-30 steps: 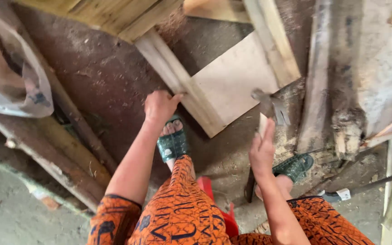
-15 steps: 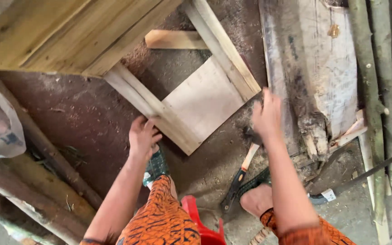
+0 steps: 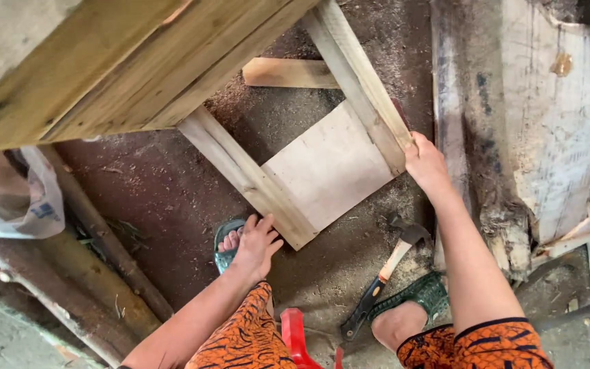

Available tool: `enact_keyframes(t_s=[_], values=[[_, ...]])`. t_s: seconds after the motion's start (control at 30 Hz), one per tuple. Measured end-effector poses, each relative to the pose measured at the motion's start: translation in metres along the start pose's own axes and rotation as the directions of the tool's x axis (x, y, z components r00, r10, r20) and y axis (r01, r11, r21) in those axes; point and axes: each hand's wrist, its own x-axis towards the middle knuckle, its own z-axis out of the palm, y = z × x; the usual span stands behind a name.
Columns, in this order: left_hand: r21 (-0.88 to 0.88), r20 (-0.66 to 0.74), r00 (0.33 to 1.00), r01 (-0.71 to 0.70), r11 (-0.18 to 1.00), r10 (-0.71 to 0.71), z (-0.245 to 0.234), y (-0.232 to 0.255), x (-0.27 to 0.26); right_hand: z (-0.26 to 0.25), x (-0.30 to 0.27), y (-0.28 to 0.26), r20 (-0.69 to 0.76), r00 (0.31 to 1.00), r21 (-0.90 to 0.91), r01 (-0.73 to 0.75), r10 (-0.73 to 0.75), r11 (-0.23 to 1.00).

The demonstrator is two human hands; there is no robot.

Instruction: The person hammers nails into a wooden frame using a hammer. They repeatedly pick up nails from a plastic bag and drive them into the wood to secure the pieces together.

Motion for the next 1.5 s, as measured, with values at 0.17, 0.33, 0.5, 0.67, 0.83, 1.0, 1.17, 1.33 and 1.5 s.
enact_keyframes(t_s=[0.17,0.33,0.5,0.67,0.83,1.0,1.17,1.33,1.5], values=[[0.148,-0.082,0.996,0.028,0.989,-0.016,-0.016,-0.014,0.033,0.003,0.032,0.033,0.032,0.999,-0.048,-0.024,0.026,0.999],[0.188,-0.043,0.999,-0.005,0.982,0.013,-0.016,-0.003,0.016,-0.012,0.007,0.005,-0.025,0.999,0.050,-0.043,0.044,0.998],[0.300,-0.054,0.996,-0.045,0.953,0.064,-0.031,-0.003,0.014,-0.050,-0.014,-0.025,0.051,0.998,-0.036,-0.043,0.044,0.998],[0.414,-0.123,0.938,-0.248,0.876,0.324,-0.042,-0.009,0.013,-0.059,-0.022,-0.026,0.155,0.988,-0.086,0.002,0.011,0.996],[0.374,-0.183,0.863,-0.381,0.845,0.471,-0.049,0.028,-0.045,-0.062,-0.089,-0.089,0.317,0.943,0.011,0.109,-0.107,0.994],[0.552,-0.246,0.723,-0.443,0.707,0.645,-0.132,0.071,-0.025,0.014,-0.106,-0.105,0.402,0.857,-0.017,0.360,-0.323,0.933],[0.753,-0.138,0.603,-0.451,0.479,0.786,-0.183,0.108,0.001,0.110,-0.091,-0.100,0.311,0.888,0.069,0.334,-0.338,0.940],[0.734,-0.212,0.642,-0.393,0.554,0.736,-0.178,0.117,0.005,0.115,-0.088,-0.116,0.321,0.886,0.059,0.334,-0.334,0.941],[0.707,-0.236,0.646,-0.398,0.585,0.726,-0.174,0.122,-0.001,0.085,-0.075,-0.168,0.221,0.881,0.231,0.369,-0.418,0.900]])
